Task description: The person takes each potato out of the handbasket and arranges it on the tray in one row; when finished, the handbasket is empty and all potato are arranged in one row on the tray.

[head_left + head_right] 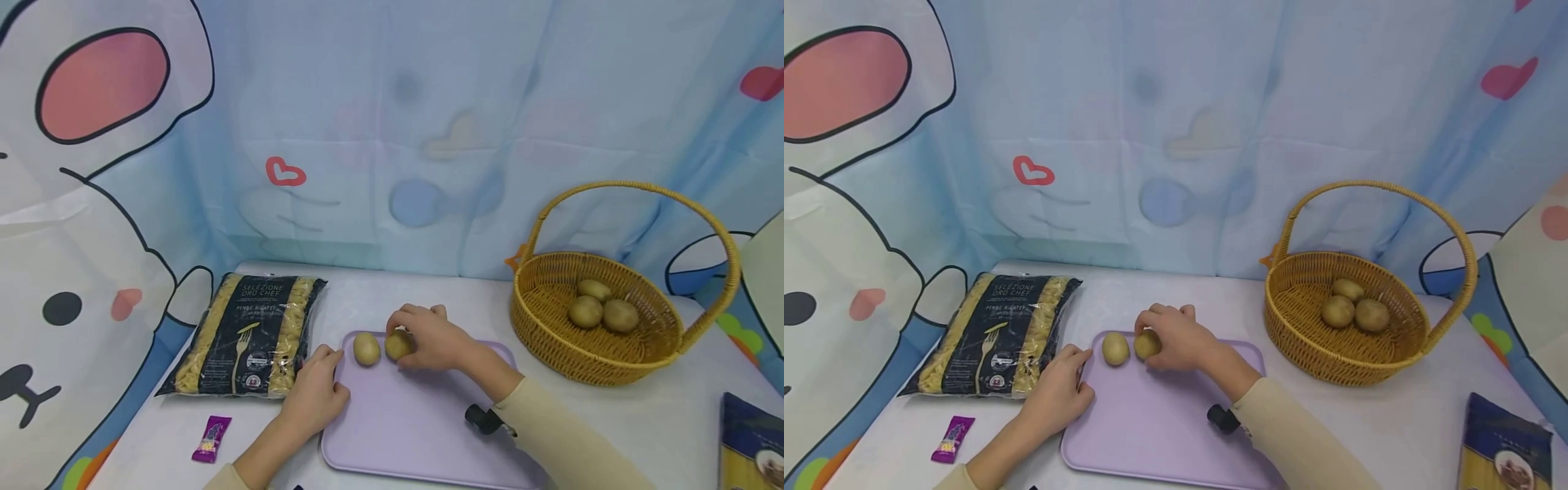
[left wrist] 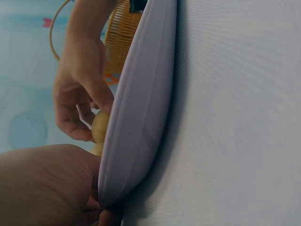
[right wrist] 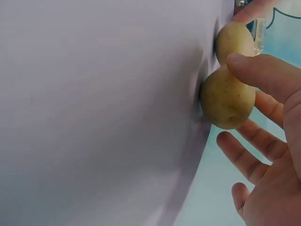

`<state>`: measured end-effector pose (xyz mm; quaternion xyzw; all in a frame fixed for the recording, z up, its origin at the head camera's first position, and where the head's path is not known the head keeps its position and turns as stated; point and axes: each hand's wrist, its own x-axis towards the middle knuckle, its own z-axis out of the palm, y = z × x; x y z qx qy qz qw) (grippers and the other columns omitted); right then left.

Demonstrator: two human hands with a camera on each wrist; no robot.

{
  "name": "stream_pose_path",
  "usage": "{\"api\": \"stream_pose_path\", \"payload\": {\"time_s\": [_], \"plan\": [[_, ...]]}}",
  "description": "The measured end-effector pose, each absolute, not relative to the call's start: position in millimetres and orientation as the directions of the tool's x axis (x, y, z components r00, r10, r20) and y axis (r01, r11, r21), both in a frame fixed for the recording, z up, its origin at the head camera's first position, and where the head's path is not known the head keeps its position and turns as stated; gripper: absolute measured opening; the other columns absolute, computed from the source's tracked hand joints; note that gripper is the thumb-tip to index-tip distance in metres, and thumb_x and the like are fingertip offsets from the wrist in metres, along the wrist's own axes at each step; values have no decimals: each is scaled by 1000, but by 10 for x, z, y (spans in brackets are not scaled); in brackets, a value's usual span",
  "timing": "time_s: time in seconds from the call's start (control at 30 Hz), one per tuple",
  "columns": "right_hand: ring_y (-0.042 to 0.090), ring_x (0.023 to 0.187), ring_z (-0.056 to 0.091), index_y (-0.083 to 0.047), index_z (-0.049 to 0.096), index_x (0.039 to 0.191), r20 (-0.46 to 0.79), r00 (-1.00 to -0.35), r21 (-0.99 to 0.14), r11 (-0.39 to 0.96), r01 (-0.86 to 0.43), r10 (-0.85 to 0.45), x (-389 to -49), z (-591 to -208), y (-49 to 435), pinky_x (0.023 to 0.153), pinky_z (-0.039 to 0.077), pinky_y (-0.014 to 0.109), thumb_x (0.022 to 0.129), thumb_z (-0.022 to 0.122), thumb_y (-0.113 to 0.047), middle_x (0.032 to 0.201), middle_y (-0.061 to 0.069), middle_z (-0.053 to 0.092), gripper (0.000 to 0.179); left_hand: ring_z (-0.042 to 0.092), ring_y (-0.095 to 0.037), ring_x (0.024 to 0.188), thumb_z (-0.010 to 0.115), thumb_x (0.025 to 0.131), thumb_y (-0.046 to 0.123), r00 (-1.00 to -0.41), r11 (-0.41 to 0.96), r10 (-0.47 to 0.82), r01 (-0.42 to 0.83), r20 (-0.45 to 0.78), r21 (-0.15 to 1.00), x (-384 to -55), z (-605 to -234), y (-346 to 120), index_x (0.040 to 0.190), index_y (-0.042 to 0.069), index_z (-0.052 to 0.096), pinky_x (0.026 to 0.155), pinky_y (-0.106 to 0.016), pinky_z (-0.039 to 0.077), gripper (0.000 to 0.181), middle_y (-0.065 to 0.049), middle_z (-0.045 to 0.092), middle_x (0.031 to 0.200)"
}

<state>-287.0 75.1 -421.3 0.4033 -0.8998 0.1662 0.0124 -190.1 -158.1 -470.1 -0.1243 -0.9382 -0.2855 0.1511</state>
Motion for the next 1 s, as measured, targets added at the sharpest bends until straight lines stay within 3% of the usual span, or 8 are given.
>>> {"api": "stream_pose_path", "payload": {"time_s": [0.27, 0.37, 0.5, 0.6, 0.8, 1.0], "plan": [[20, 105, 56, -22, 60, 114, 172, -675, -368, 588, -720, -718, -2870, -4108, 921, 87, 25, 47, 72, 80, -28, 115, -6, 59, 47, 53, -14, 74, 61, 69, -3, -927, 805, 148, 316, 346, 502, -1887, -4682, -1572, 121, -11, 61, 64, -30, 47, 53, -10, 57, 98], [19, 106, 55, -24, 59, 116, 187, -677, -380, 584, -718, -712, -2887, -4049, 1017, 89, 24, 48, 74, 79, -26, 115, -9, 59, 47, 53, -13, 74, 61, 69, -3, -927, 808, 148, 315, 346, 498, -1884, -4679, -1569, 121, -11, 61, 64, -29, 47, 53, -9, 57, 98], [12, 105, 52, -26, 58, 118, 214, -687, -357, 599, -717, -695, -2914, -3968, 1151, 88, 25, 46, 76, 76, -25, 115, -15, 56, 46, 53, -13, 74, 61, 69, -3, -926, 810, 149, 316, 348, 494, -1888, -4673, -1571, 121, -11, 61, 64, -29, 47, 53, -9, 57, 98], [12, 105, 52, -22, 59, 120, 227, -692, -348, 607, -715, -685, -2937, -3902, 1244, 87, 25, 46, 77, 74, -25, 116, -12, 57, 45, 52, -13, 74, 61, 69, -3, -925, 809, 148, 317, 349, 495, -1896, -4673, -1580, 121, -11, 61, 64, -29, 47, 53, -9, 57, 98], [17, 105, 55, -21, 59, 121, 248, -698, -322, 623, -713, -672, -2978, -3808, 1430, 90, 32, 49, 80, 74, -24, 118, -7, 59, 44, 53, -13, 74, 61, 68, -3, -925, 807, 147, 317, 350, 498, -1895, -4679, -1586, 121, -11, 61, 65, -29, 47, 54, -9, 57, 98], [20, 105, 56, -19, 58, 122, 269, -707, -313, 635, -707, -654, -3020, -3718, 1643, 88, 30, 56, 82, 74, -22, 119, -4, 59, 44, 52, -13, 73, 61, 68, -2, -923, 802, 151, 324, 355, 501, -1891, -4683, -1575, 121, -11, 62, 65, -30, 47, 53, -9, 58, 98]]}}
